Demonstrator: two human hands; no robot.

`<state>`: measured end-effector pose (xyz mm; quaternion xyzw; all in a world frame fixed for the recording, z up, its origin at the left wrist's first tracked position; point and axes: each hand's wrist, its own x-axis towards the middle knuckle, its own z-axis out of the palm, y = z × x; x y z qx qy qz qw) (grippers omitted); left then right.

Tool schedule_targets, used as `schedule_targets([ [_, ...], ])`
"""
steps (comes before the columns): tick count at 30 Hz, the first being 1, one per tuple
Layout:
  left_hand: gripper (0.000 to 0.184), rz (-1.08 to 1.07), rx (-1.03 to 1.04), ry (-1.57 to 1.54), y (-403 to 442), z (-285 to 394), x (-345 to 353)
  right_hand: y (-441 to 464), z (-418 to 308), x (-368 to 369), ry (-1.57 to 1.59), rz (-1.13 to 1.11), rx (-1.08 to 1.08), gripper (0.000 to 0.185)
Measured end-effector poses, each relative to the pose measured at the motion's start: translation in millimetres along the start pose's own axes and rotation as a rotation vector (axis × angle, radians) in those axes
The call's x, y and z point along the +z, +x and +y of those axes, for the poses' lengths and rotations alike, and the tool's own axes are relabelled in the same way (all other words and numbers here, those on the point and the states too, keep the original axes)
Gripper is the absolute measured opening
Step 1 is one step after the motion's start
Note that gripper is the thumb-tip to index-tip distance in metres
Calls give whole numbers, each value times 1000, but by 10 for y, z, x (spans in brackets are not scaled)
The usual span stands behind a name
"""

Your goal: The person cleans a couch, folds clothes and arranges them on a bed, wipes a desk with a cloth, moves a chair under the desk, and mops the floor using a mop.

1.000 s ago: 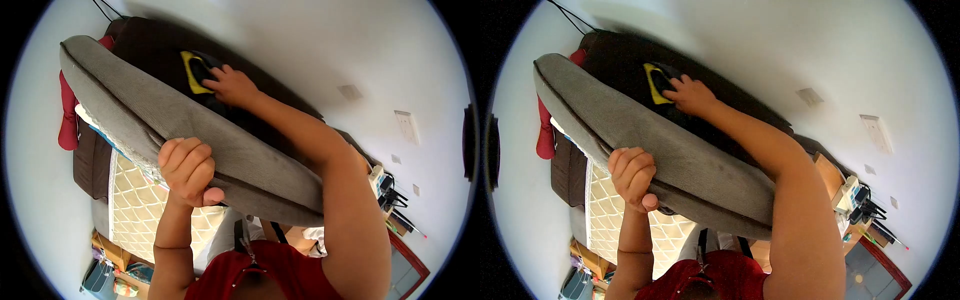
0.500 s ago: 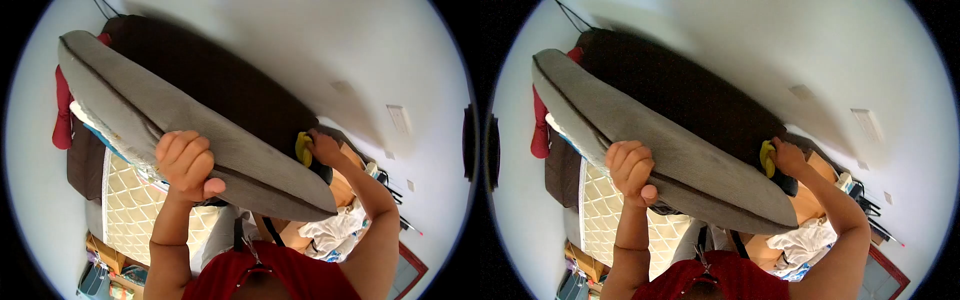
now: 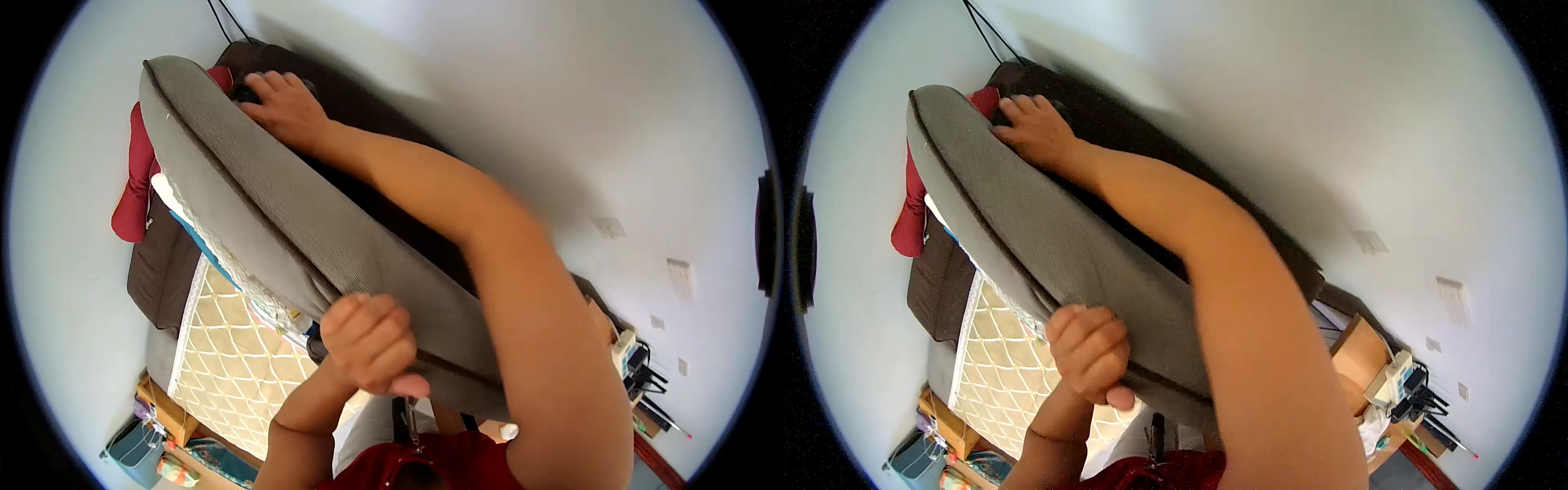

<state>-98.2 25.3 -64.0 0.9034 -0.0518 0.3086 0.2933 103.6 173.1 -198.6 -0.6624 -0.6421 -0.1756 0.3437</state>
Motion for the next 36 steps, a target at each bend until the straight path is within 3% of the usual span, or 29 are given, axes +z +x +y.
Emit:
schedule_targets([
  [3, 55, -44, 16, -2, -21, -16, -30, 218, 249, 467, -244, -174, -121, 43],
  [6, 54, -70, 47, -20, 0, -57, -60, 86, 333, 620, -141, -543, -11, 46],
  [10, 53, -68, 42, -29, -22, -80, -57, 227, 385, 876, -285, -642, 45, 47],
  [11, 52, -80, 43, -18, -34, -81, -67, 228, 415, 971, -287, -548, 62, 45],
  [14, 52, -55, 64, -19, -59, -80, -56, 238, 506, 945, -304, -452, 272, 34],
  [18, 50, -43, 46, -11, -52, -72, -33, 169, 634, 797, -406, -494, 553, 31],
  [22, 47, -22, 36, -24, 6, -60, -31, -218, 671, 79, -262, -789, 643, 38],
  [24, 47, 21, 34, -17, 23, -48, -11, -650, 661, -195, -87, -700, 874, 43],
  [26, 47, 19, 24, -22, 10, -32, -23, -1027, 375, -827, -311, -810, 650, 50],
  [30, 49, 42, 6, -52, 19, -25, 16, -1940, 37, -1894, -363, -920, 682, 50],
  [34, 52, 82, 0, -29, 24, 13, 46, -2967, -414, -2902, -487, -1021, 881, 60],
  [36, 52, 105, -10, -38, 18, 22, 69, -3377, -652, -3371, -577, -1177, 916, 57],
])
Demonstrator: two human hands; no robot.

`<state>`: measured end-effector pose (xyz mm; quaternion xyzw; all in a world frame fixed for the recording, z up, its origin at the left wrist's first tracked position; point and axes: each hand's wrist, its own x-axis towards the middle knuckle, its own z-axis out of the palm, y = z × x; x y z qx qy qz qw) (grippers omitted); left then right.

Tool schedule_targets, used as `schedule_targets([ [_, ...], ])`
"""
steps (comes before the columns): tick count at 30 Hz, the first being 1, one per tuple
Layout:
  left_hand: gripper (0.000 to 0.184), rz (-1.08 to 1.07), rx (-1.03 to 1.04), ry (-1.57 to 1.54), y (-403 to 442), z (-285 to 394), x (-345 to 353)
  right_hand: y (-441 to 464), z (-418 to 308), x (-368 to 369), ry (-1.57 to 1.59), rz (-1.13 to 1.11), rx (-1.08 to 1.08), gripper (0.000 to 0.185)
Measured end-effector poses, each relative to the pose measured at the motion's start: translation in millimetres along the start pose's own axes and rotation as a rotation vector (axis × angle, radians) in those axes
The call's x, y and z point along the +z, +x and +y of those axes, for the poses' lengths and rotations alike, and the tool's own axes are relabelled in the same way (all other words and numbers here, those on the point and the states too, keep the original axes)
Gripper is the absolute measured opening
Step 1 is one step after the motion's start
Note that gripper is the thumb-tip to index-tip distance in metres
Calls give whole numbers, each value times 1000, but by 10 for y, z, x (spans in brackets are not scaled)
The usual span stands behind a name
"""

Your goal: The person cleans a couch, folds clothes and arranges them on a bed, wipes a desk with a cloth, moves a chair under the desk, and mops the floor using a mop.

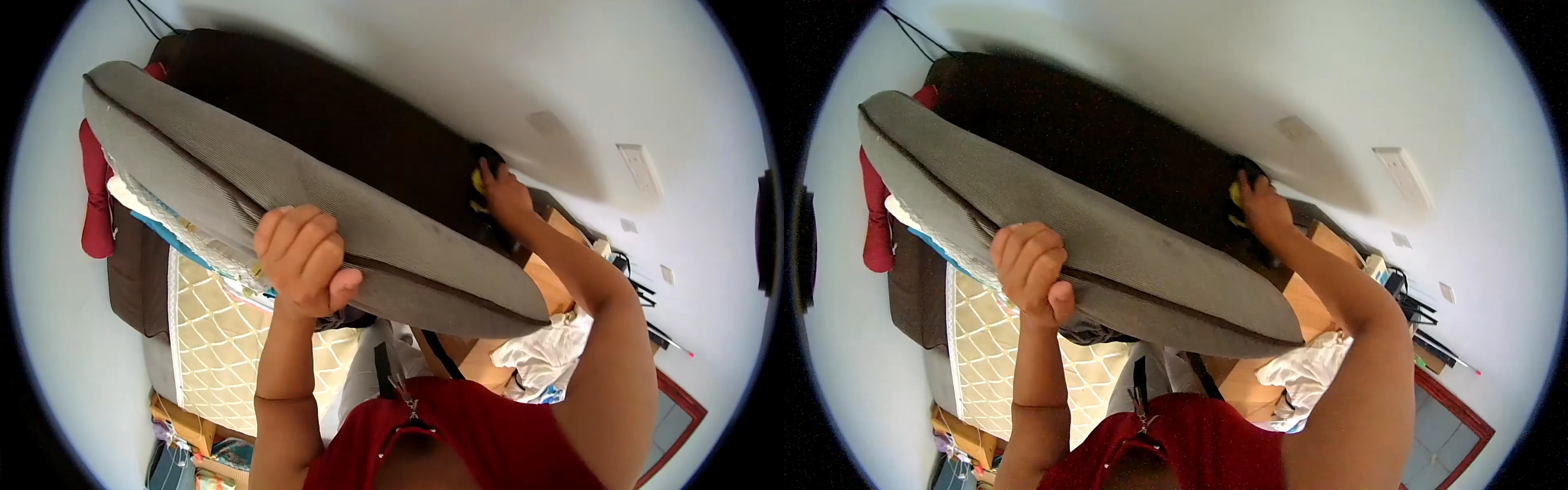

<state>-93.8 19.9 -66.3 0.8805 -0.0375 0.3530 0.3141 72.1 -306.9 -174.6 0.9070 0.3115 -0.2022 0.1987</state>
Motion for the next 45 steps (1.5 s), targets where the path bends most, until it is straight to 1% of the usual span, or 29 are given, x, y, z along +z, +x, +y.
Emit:
schedule_targets([
  [2, 51, 25, -2, -2, 21, 11, 25, -356, 329, 208, -33, -179, -30, 53],
  [3, 51, 31, 3, 13, 11, 10, 36, -485, 374, 153, -45, -268, -39, 51],
  [5, 53, 6, -6, 23, -13, 29, 40, -599, 462, 35, 6, -283, -33, 46],
  [6, 55, -3, -7, 37, -4, 32, 50, -569, 444, -139, 33, -282, -35, 44],
  [7, 55, -23, -27, 39, 12, 60, 27, -513, 294, -310, 178, -79, 36, 41],
  [9, 51, -8, -7, 37, 25, 52, 39, -232, -16, -684, 448, 201, -66, 39],
  [10, 50, 0, 3, 36, 29, 51, 46, -52, -179, -858, 529, 202, -143, 41],
  [11, 49, -2, 11, 39, 30, 48, 54, 171, -346, -955, 652, 247, -272, 45],
  [12, 49, -2, 13, 39, 39, 48, 63, 424, -535, -1048, 752, 238, -404, 46],
  [13, 49, -6, 14, 42, 50, 56, 57, 686, -760, -1016, 837, 309, -566, 47],
  [14, 49, -8, 12, 44, 48, 59, 59, 964, -1032, -915, 787, 413, -670, 47],
  [15, 48, -22, 10, 42, 35, 57, 53, 1130, -1252, -904, 809, 385, -820, 50],
  [18, 48, -15, 8, 49, 34, 57, 67, 1227, -1632, -779, 548, 296, -811, 49],
  [19, 49, -42, 2, 60, 30, 67, 54, 1174, -1595, -771, 543, 197, -810, 47],
  [21, 53, -88, -10, 91, 37, 90, 4, 1014, -1368, -765, 528, 4, -815, 44],
  [25, 53, -80, -19, 68, 54, 93, 25, 350, -599, -202, 467, -63, -826, 33],
  [29, 53, -75, -13, 70, 110, 74, 70, -283, 116, 118, 341, -90, -691, 31],
  [31, 53, -71, -4, 76, 136, 75, 86, -473, 383, 144, 144, -163, -707, 32],
  [34, 53, -64, -3, 84, 124, 59, 94, -642, 637, 51, 121, -175, -505, 32],
  [35, 53, -72, -8, 90, 111, 62, 78, -637, 646, 11, 208, -73, -344, 33],
  [37, 53, -79, -11, 90, 104, 75, 73, -596, 562, -324, 372, 127, -4, 34],
  [40, 52, -69, 6, 81, 140, 85, 99, -361, 438, 45, 500, 276, 85, 40],
  [41, 52, -64, 12, 82, 142, 92, 107, -325, 338, 319, 521, 196, 155, 46],
  [44, 51, -83, 19, 99, 132, 83, 72, -593, 95, 439, 686, 59, 311, 40],
  [45, 51, -78, 21, 98, 158, 71, 96, -661, 127, 722, 786, -87, 260, 42],
])
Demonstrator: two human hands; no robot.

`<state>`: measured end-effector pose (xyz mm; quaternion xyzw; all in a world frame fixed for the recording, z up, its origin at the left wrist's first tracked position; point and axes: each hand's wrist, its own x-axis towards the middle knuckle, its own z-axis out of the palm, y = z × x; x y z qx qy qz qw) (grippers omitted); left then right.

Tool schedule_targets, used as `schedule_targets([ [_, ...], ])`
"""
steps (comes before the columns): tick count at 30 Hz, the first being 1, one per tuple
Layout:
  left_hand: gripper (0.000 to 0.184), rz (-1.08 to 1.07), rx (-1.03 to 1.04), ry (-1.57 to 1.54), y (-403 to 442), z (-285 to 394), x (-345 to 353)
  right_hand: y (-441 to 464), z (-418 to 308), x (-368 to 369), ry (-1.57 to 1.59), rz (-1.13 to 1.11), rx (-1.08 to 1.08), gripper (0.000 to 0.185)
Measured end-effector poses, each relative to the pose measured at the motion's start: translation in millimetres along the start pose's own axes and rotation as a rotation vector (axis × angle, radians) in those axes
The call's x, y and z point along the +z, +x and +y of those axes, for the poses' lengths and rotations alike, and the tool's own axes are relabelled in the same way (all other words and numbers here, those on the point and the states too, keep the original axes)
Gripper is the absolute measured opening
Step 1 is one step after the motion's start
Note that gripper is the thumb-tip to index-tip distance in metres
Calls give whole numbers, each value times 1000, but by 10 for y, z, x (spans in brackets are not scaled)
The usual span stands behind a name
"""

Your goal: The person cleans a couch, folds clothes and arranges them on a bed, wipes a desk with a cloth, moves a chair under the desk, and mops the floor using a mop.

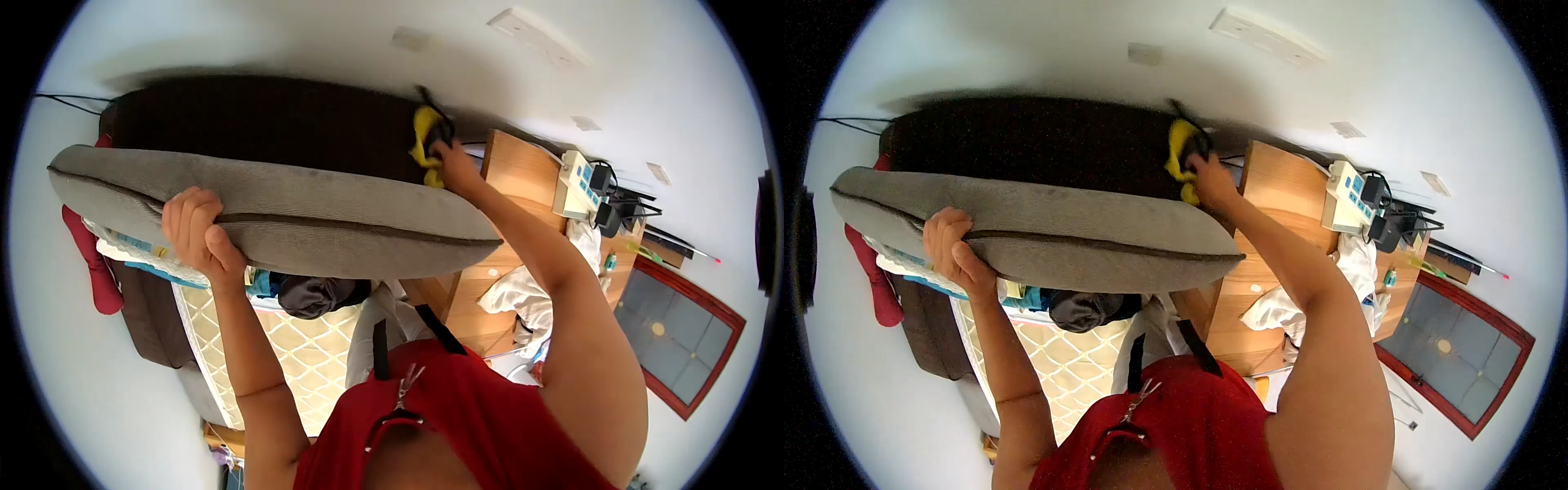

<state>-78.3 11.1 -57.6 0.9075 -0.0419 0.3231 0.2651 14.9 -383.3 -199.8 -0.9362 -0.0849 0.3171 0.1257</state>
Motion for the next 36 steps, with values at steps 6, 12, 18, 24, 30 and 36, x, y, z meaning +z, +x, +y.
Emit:
schedule_targets([
  [6, 45, -17, 11, -15, 168, 19, 89, -541, 247, 337, 137, -485, 83, 42],
  [12, 37, -85, 20, 36, 245, -42, 121, -637, 107, -104, -55, -597, 54, 36],
  [18, 29, -81, 110, 167, 431, -129, 429, -1184, 32, -975, -45, 266, -27, 28],
  [24, 47, -209, 41, 274, 459, -157, 871, -678, 528, -845, -376, 654, -233, 26],
  [30, 56, -373, -87, 291, 520, -330, 958, -972, 252, -255, -711, 352, -360, 19],
  [36, 58, -439, -116, 302, 171, -272, 525, -2155, -62, 747, -590, 263, -397, 19],
])
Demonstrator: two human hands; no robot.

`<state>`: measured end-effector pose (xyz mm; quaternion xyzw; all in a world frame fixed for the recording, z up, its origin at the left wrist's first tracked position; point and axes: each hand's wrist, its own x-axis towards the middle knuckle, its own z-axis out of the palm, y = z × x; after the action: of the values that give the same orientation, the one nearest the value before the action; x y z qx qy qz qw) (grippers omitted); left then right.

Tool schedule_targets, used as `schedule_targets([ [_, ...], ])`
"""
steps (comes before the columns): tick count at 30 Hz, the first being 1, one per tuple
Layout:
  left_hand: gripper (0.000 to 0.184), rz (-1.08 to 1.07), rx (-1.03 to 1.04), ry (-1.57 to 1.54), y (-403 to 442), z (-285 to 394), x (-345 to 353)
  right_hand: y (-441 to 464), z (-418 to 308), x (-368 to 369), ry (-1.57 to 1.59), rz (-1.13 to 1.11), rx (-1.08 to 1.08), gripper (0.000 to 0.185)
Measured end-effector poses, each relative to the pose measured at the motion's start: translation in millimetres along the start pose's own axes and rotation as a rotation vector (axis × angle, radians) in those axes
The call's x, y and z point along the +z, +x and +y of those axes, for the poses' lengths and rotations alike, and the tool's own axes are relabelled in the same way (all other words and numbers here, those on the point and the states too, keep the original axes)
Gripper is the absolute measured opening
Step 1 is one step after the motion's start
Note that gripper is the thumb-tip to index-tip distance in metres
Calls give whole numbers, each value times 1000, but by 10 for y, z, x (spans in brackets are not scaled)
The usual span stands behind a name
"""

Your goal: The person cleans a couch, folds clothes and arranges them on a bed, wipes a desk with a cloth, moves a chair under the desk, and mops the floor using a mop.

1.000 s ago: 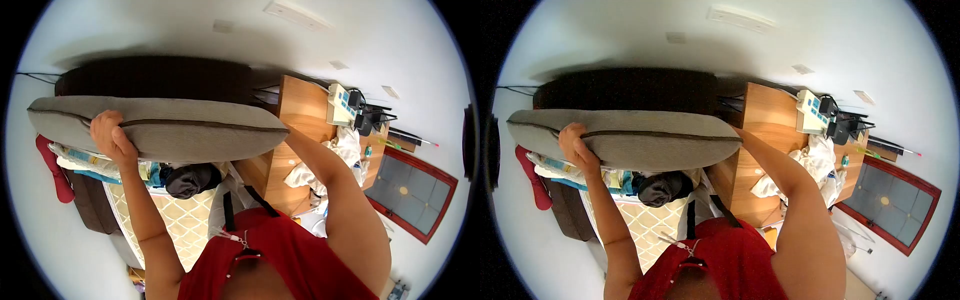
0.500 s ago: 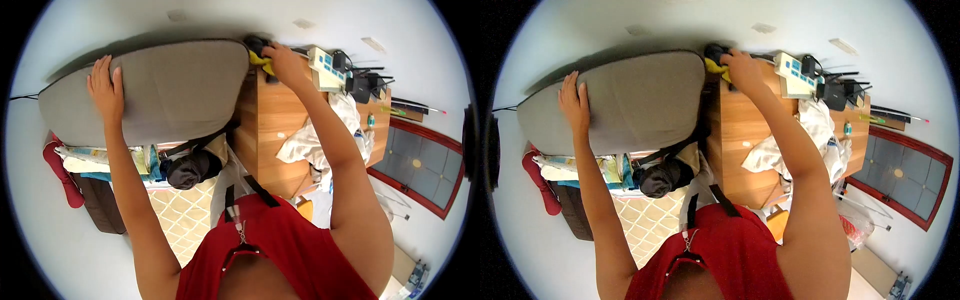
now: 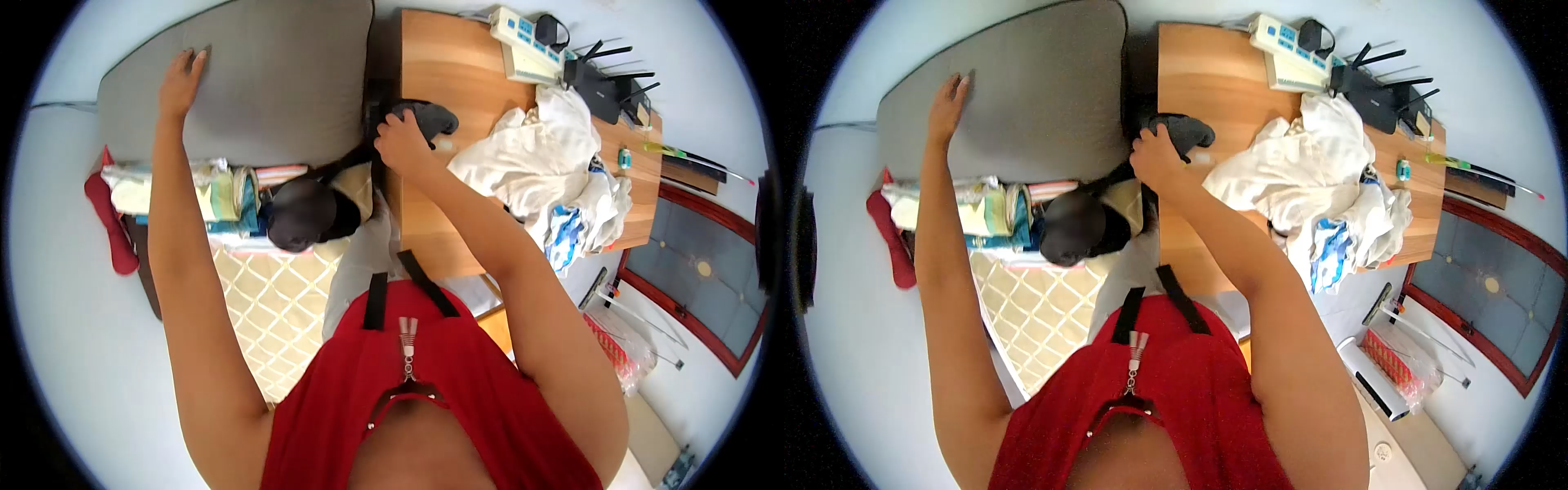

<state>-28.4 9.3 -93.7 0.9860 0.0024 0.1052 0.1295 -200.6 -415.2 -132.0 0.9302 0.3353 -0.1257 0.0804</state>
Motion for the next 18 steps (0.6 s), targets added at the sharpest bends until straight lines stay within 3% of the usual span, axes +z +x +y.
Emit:
schedule_targets([
  [5, 40, 243, 118, 4, -1628, -42, -129, -911, -774, 125, 90, -36, -120, 17],
  [9, 42, 75, -156, -67, -3316, 34, 165, -1502, -1167, 151, 277, -61, -236, 18],
  [11, 36, -149, -201, -189, -4007, 230, 140, -1775, -1303, 170, 413, -42, -267, 20],
  [13, 35, -221, -286, -374, -4549, 579, 82, -1952, -1317, 159, 726, 24, -204, 23],
  [15, 29, -83, -305, -424, -4989, 886, 174, -2127, -1253, 266, 1100, 150, -127, 25],
  [16, 30, -130, -416, -492, -5129, 1039, 176, -2339, -1173, -3, 1183, 186, -50, 28],
  [18, 35, -253, -557, -599, -5281, 1281, 219, -2678, -1049, -320, 1612, 186, 274, 29],
])
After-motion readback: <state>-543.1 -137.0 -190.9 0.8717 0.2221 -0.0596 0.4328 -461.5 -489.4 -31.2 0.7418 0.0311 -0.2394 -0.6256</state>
